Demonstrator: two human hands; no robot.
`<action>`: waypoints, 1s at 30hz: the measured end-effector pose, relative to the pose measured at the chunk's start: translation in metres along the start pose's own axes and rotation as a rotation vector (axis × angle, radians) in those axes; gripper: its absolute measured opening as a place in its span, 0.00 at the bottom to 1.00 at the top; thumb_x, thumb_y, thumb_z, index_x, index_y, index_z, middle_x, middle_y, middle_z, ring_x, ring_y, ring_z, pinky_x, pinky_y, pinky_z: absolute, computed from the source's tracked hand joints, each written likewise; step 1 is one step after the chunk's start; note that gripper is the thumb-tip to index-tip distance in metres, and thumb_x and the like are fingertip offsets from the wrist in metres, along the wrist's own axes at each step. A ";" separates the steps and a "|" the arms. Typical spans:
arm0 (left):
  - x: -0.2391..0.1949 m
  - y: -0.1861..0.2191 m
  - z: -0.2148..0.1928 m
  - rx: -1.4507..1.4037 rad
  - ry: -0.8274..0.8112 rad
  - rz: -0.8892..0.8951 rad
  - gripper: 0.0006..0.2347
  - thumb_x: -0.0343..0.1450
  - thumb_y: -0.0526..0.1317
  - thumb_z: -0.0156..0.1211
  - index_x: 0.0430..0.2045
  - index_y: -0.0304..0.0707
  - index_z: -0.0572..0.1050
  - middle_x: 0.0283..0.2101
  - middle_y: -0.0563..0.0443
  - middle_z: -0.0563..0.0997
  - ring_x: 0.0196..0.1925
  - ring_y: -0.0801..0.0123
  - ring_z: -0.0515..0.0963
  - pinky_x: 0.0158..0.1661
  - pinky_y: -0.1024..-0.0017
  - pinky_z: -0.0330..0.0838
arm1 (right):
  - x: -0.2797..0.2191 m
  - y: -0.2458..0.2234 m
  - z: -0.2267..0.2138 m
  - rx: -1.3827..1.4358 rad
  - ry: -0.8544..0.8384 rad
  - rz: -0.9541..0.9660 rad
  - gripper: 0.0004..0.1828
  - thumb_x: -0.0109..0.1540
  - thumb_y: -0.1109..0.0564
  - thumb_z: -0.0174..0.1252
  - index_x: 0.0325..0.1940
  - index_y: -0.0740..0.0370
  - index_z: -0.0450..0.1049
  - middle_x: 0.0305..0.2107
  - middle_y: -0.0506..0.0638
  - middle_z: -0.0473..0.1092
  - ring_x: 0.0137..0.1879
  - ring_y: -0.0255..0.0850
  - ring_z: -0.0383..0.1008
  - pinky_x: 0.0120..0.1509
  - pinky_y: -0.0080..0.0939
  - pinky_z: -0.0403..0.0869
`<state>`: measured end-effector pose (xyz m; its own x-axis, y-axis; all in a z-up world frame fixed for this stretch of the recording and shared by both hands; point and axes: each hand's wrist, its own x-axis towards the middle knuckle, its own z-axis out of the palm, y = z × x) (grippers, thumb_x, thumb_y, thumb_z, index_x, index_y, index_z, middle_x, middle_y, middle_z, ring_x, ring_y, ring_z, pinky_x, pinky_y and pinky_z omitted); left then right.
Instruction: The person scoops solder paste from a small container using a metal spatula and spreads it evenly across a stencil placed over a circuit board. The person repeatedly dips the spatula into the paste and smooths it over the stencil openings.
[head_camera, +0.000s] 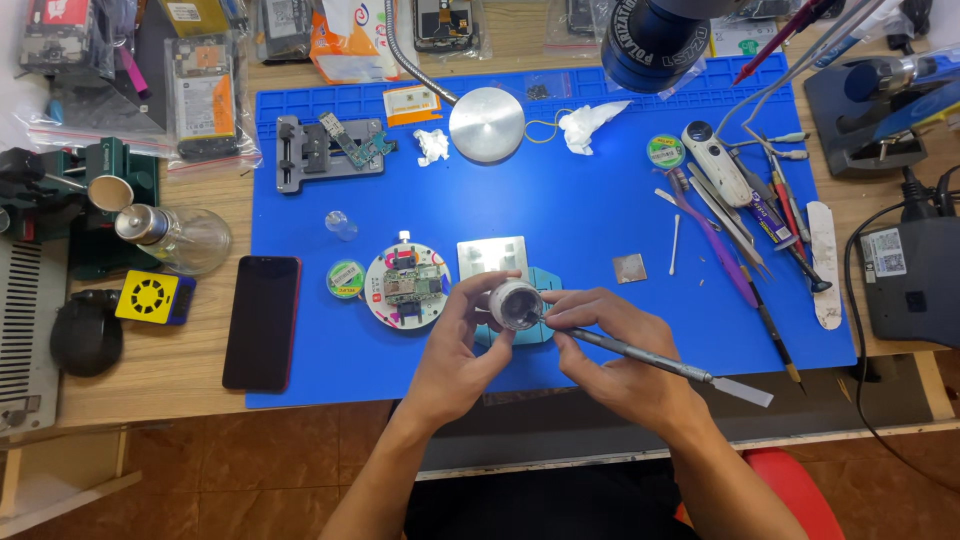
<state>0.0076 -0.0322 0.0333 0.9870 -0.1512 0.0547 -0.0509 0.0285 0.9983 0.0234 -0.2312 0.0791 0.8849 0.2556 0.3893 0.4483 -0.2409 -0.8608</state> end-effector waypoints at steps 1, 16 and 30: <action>0.000 0.001 0.000 -0.001 -0.001 -0.002 0.27 0.69 0.24 0.56 0.67 0.36 0.65 0.62 0.41 0.74 0.54 0.62 0.74 0.50 0.63 0.72 | 0.000 0.000 0.000 0.000 0.000 0.002 0.04 0.59 0.68 0.63 0.37 0.66 0.81 0.34 0.59 0.81 0.50 0.59 0.85 0.53 0.56 0.82; 0.001 -0.017 0.002 -0.545 -0.037 -0.084 0.29 0.66 0.23 0.67 0.65 0.26 0.67 0.62 0.37 0.75 0.57 0.66 0.80 0.55 0.72 0.80 | -0.008 0.001 -0.002 0.119 0.152 0.050 0.05 0.59 0.65 0.67 0.39 0.69 0.81 0.35 0.61 0.82 0.48 0.54 0.86 0.52 0.50 0.82; -0.002 -0.009 0.006 -0.145 0.028 0.011 0.28 0.68 0.26 0.68 0.65 0.38 0.71 0.62 0.41 0.78 0.59 0.62 0.78 0.53 0.63 0.78 | 0.003 -0.013 0.006 0.001 0.069 0.132 0.04 0.59 0.62 0.70 0.36 0.66 0.82 0.33 0.59 0.82 0.48 0.56 0.86 0.54 0.54 0.81</action>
<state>0.0049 -0.0379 0.0239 0.9904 -0.1228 0.0631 -0.0412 0.1732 0.9840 0.0194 -0.2212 0.0899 0.9428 0.1571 0.2941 0.3273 -0.2675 -0.9063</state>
